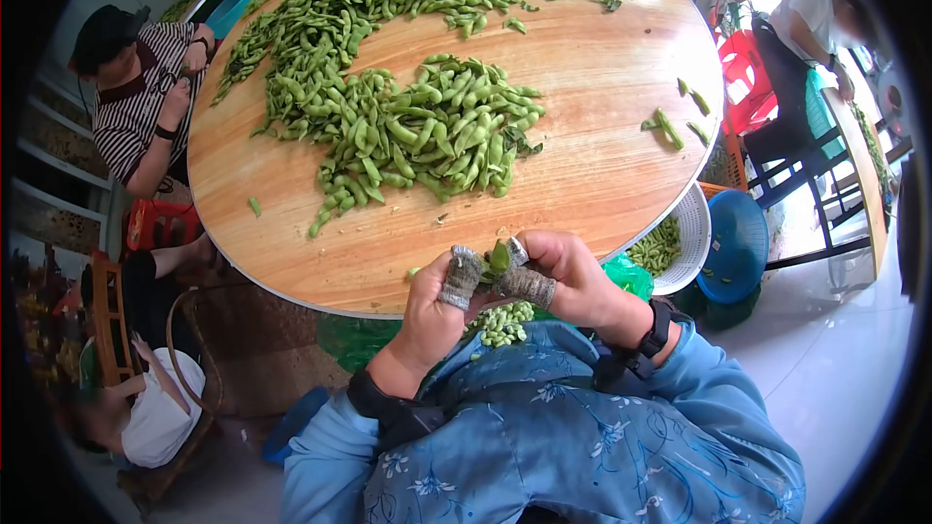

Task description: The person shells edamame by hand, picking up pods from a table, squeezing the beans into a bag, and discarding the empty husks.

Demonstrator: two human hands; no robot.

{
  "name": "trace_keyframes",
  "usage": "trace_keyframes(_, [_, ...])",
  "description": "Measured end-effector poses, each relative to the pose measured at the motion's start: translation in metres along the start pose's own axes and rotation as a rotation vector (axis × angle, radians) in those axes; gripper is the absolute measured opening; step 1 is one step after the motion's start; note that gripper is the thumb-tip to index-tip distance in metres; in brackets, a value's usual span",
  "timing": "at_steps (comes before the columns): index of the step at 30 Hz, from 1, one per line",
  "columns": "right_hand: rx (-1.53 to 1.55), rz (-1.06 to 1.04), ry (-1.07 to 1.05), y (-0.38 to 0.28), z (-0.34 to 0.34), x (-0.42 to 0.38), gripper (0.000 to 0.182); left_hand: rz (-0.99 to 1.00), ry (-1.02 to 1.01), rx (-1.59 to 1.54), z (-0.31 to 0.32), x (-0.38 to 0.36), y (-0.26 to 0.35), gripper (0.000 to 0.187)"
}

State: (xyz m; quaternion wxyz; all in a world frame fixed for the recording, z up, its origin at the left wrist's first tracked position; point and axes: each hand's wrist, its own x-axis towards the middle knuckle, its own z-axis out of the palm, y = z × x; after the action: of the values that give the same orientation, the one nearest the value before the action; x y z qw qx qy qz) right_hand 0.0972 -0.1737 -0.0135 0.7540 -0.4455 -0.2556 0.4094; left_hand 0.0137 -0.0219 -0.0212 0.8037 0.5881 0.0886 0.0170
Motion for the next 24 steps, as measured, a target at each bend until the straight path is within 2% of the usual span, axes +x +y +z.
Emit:
trace_keyframes(1, [-0.112, -0.011, 0.009, -0.005, 0.001, 0.0, 0.016, -0.159, -0.067, -0.147, -0.006, 0.001, 0.005, 0.013])
trace_keyframes(3, [-0.224, -0.023, 0.014, -0.007, 0.0, -0.001, 0.016, -0.165, -0.122, -0.084, -0.008, 0.001, 0.01, 0.011])
trace_keyframes(5, [-0.241, 0.032, 0.034, -0.005, -0.003, 0.0, 0.016, 0.075, -0.086, 0.394, 0.006, -0.002, 0.02, 0.01])
trace_keyframes(7, [-0.209, 0.059, 0.051, -0.011, 0.005, -0.001, 0.014, 0.042, -0.062, 0.412, 0.006, -0.007, 0.021, 0.01])
trace_keyframes(9, [-0.65, -0.046, 0.009, -0.014, 0.004, -0.004, 0.011, 0.164, -0.129, 0.664, -0.002, -0.008, 0.011, 0.016])
trace_keyframes(10, [-0.797, -0.114, 0.027, -0.011, 0.003, -0.004, 0.01, 0.106, -0.106, 0.645, -0.002, -0.009, 0.009, 0.017])
trace_keyframes(11, [-0.796, -0.115, 0.024, -0.011, 0.003, -0.006, 0.01, 0.105, -0.103, 0.646, -0.002, -0.009, 0.01, 0.017])
trace_keyframes(13, [-0.771, -0.147, 0.139, -0.011, 0.004, -0.011, 0.008, 0.214, -0.096, 0.781, -0.002, -0.01, 0.015, 0.015])
trace_keyframes(14, [-0.756, -0.112, 0.21, -0.018, 0.003, -0.017, 0.007, 0.212, -0.095, 0.78, -0.005, -0.012, 0.018, 0.015])
trace_keyframes(16, [-0.623, -0.059, 0.344, -0.037, -0.007, -0.036, 0.008, 0.135, 0.046, 0.712, -0.017, -0.017, 0.026, 0.018])
trace_keyframes(17, [-0.713, -0.041, 0.352, -0.048, -0.022, -0.049, 0.012, 0.131, 0.044, 0.711, -0.026, -0.017, 0.028, 0.018])
trace_keyframes(19, [-0.826, 0.047, 0.529, -0.065, -0.04, -0.074, 0.011, 0.274, 0.245, 0.928, -0.044, -0.012, 0.028, 0.019])
trace_keyframes(20, [-0.909, 0.066, 0.566, -0.067, -0.053, -0.087, 0.009, 0.421, 0.257, 1.09, -0.048, -0.007, 0.027, 0.015])
trace_keyframes(21, [-0.992, 0.085, 0.55, -0.071, -0.067, -0.1, 0.005, 0.418, 0.258, 1.089, -0.047, -0.008, 0.027, 0.015])
trace_keyframes(24, [-1.211, 0.181, 0.649, -0.072, -0.101, -0.13, 0.01, 0.409, 0.016, 1.182, -0.036, -0.014, 0.022, 0.01])
